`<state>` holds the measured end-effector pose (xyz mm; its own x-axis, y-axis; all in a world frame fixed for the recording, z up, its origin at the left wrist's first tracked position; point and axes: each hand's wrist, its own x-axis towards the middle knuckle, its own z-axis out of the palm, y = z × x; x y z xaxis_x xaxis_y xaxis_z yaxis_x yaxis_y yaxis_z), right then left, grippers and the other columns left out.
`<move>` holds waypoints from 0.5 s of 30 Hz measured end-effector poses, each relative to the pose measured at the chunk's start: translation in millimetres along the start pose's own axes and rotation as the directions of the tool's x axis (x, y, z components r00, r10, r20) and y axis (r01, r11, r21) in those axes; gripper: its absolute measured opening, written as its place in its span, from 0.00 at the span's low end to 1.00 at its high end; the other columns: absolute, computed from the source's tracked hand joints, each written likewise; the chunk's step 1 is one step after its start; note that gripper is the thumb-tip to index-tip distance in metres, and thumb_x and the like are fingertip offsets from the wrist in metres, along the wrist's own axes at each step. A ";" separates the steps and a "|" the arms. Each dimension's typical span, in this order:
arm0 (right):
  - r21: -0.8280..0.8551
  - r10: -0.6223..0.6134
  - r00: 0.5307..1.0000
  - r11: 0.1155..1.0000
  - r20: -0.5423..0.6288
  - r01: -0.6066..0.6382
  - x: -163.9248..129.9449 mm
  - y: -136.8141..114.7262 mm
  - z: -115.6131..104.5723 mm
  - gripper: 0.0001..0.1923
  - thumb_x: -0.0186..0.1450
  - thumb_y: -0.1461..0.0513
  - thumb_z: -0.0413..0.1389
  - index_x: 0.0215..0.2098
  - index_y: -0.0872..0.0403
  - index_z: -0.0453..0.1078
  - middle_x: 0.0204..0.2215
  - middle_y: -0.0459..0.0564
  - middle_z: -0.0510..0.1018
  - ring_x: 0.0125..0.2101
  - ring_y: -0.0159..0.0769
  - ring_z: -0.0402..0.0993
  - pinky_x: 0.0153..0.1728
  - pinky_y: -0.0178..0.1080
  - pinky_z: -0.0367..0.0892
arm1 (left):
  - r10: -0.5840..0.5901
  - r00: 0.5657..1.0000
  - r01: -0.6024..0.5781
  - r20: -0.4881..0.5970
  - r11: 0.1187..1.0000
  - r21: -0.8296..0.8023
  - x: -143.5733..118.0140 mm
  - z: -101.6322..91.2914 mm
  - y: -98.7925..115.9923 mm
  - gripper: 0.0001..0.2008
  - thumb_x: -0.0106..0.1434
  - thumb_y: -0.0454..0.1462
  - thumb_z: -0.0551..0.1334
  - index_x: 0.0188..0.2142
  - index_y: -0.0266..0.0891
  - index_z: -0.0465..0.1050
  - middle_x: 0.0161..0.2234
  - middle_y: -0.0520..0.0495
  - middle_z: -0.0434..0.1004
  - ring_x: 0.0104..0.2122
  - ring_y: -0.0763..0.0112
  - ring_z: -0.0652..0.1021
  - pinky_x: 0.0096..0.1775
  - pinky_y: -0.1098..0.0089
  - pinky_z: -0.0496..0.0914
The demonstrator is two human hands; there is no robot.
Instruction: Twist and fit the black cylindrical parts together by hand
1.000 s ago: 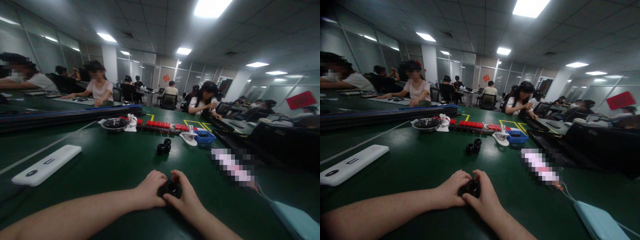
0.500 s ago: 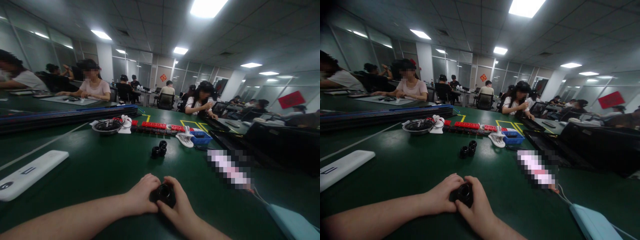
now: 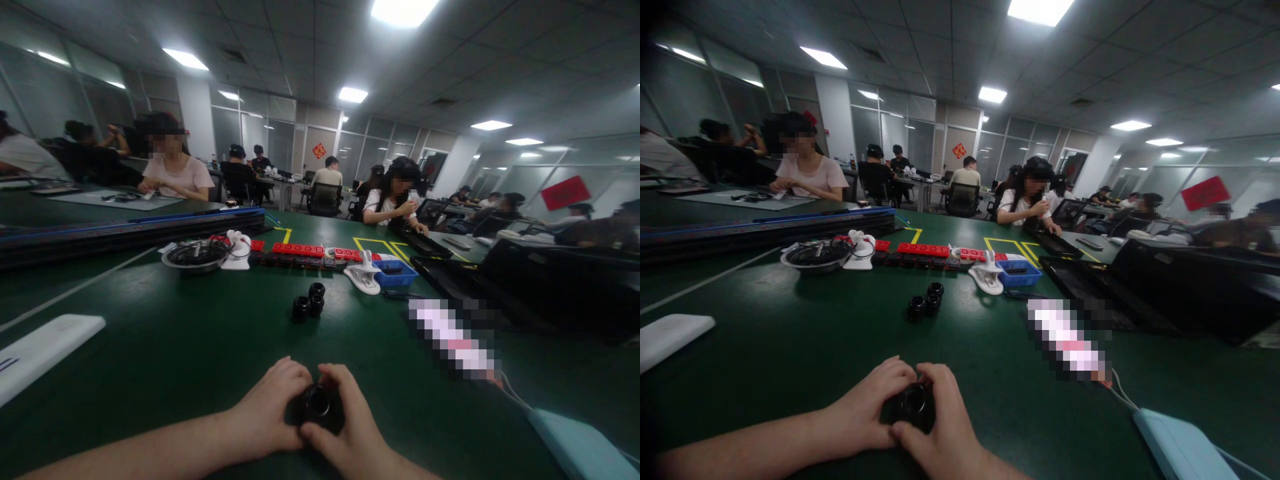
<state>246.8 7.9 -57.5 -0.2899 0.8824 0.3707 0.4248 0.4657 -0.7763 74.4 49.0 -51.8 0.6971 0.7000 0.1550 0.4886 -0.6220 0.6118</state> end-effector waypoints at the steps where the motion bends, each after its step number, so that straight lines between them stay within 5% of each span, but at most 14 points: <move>1: 0.002 -0.010 1.000 1.000 -0.005 0.010 -0.2 0.5 0.5 0.28 0.50 0.66 0.57 0.49 0.51 0.54 0.40 0.51 0.67 0.41 0.40 0.67 0.43 0.41 0.65 | 0.000 1.000 0.000 0.005 1.000 0.000 -0.3 0.2 -0.2 0.18 0.45 0.39 0.66 0.37 0.41 0.67 0.37 0.50 0.68 0.39 0.63 0.67 0.50 0.62 0.56; 6: -0.001 -0.128 0.992 0.992 0.012 0.128 -2.1 5.6 0.5 0.34 0.50 0.69 0.51 0.54 0.50 0.47 0.49 0.53 0.63 0.49 0.43 0.62 0.49 0.45 0.60 | -0.018 0.999 0.019 0.026 1.000 -0.011 -1.3 -2.5 1.1 0.18 0.46 0.40 0.65 0.38 0.42 0.67 0.39 0.50 0.68 0.41 0.62 0.67 0.52 0.59 0.53; 15: -0.014 -0.002 1.000 1.000 0.022 0.003 -2.4 29.9 9.9 0.30 0.52 0.63 0.56 0.53 0.53 0.54 0.44 0.55 0.69 0.44 0.45 0.68 0.46 0.43 0.65 | -0.043 0.999 0.044 0.011 0.999 -0.029 1.0 -0.3 -1.6 0.19 0.42 0.37 0.68 0.37 0.41 0.69 0.38 0.51 0.69 0.40 0.63 0.69 0.54 0.60 0.52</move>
<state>251.7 19.0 -86.7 -0.3095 0.8796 0.3612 0.4358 0.4689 -0.7683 74.2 50.8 -52.4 0.6811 0.7224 0.1195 0.5030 -0.5802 0.6406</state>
